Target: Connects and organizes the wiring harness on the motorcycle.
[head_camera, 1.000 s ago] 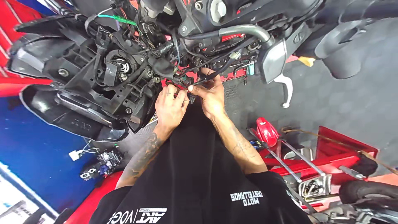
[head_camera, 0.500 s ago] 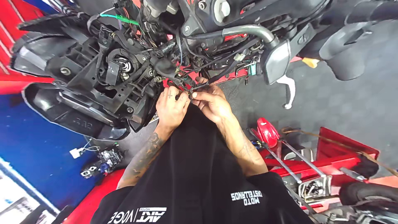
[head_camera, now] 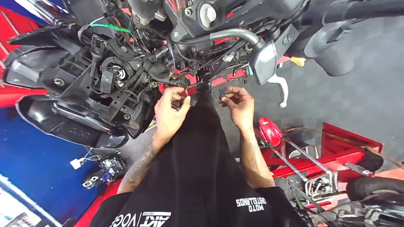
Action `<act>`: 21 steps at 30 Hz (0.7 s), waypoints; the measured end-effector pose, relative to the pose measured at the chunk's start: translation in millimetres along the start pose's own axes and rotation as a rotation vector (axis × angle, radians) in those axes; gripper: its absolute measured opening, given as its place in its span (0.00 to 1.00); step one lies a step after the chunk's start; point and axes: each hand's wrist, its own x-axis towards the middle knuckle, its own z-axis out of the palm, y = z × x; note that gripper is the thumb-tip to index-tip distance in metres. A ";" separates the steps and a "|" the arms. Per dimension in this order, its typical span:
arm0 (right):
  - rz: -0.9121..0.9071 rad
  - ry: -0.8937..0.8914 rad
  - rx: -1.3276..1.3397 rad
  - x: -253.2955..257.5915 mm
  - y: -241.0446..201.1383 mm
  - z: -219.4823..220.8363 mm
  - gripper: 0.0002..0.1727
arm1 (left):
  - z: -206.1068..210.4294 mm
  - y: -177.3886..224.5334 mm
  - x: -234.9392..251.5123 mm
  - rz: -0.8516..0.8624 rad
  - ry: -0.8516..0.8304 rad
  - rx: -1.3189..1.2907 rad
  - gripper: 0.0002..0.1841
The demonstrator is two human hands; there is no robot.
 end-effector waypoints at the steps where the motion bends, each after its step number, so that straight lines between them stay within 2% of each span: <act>1: -0.015 0.043 -0.116 -0.1 4.8 1.8 0.20 | 0.2 1.8 2.5 -0.027 -0.011 -0.071 0.19; 2: -0.034 0.081 -0.213 -0.7 6.4 4.8 0.21 | 0.1 3.6 5.8 -0.045 -0.016 -0.111 0.19; 4: -0.049 0.123 -0.304 -2.8 3.5 13.2 0.29 | -0.6 6.1 11.0 -0.065 -0.016 -0.110 0.17; 7: -0.038 0.172 -0.283 -1.9 0.0 27.6 0.44 | 0.0 3.2 16.5 -0.036 -0.006 -0.047 0.14; 9: -0.048 0.206 -0.238 -1.3 -1.8 33.9 0.48 | 0.0 0.8 18.3 -0.045 0.005 -0.074 0.10; 13: -0.086 0.212 -0.154 -1.5 -2.1 33.4 0.45 | 4.6 3.1 11.4 -0.129 0.054 -0.183 0.06; 21: -0.144 0.132 0.053 -2.3 -3.1 30.9 0.37 | 10.8 -0.2 -1.5 -0.103 0.168 -0.422 0.04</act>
